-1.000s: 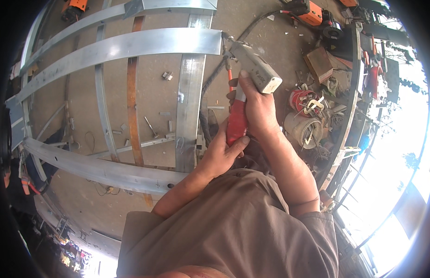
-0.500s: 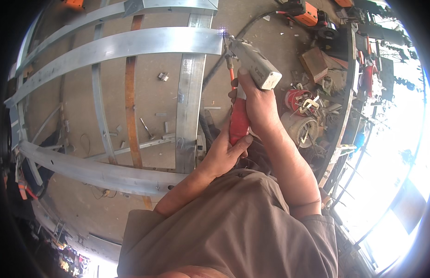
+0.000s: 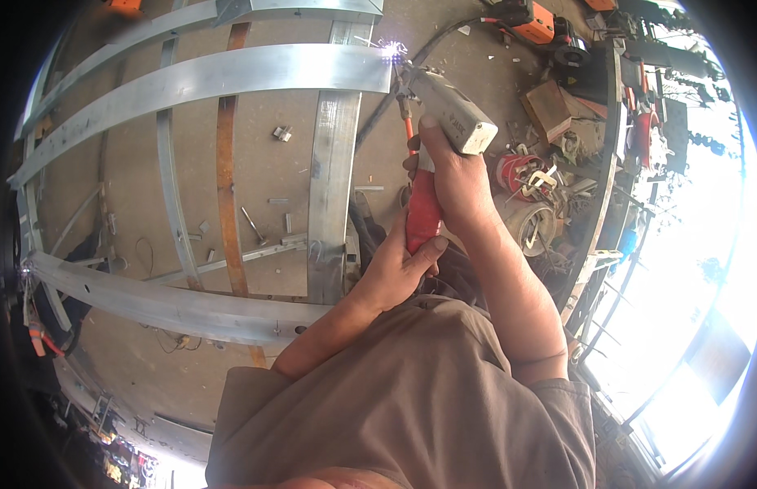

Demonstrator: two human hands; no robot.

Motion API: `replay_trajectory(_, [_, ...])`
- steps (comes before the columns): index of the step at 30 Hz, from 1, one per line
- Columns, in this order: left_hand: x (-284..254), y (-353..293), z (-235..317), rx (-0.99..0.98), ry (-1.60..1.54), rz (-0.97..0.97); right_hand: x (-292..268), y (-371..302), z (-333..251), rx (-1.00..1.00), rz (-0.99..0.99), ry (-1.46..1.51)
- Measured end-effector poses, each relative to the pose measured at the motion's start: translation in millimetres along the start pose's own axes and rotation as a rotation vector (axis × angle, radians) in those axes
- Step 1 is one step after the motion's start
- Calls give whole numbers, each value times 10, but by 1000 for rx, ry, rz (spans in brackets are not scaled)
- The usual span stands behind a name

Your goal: The person welds a metal frame structure using a handheld welding torch. They position the torch at various joints, apply welds, and move along the frame to join multiple sections. The person occasionally adjusts the frame and repositions the torch to continue welding different areas.

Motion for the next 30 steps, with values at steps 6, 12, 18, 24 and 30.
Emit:
replay_trajectory(6, [0, -6, -31, -14, -6, -10, -12, -9, 41, 9, -11, 9])
replay_trajectory(12, [5, -31, -38, -17, -1, -11, 2, -33, 18, -10, -24, -1])
replay_trajectory(18, [7, -63, -42, -15, -3, -6, 7, -61, 10, -7, -13, -1])
replay_trajectory(24, [19, -77, -39, -13, 3, -19, -7, -101, -6, -30, 38, -18])
replay_trajectory(30, [39, -100, -30, -4, 1, -29, -31, -123, 17, -23, 58, -19])
Point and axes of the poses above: each hand's wrist, its own y-axis towards the middle knuckle, its own x-axis out of the palm, z = x × y, the point moved 10 cm from there along y, towards the middle knuckle, and after that the axes turned 13 degrees about -x, right-handed, at the moved point
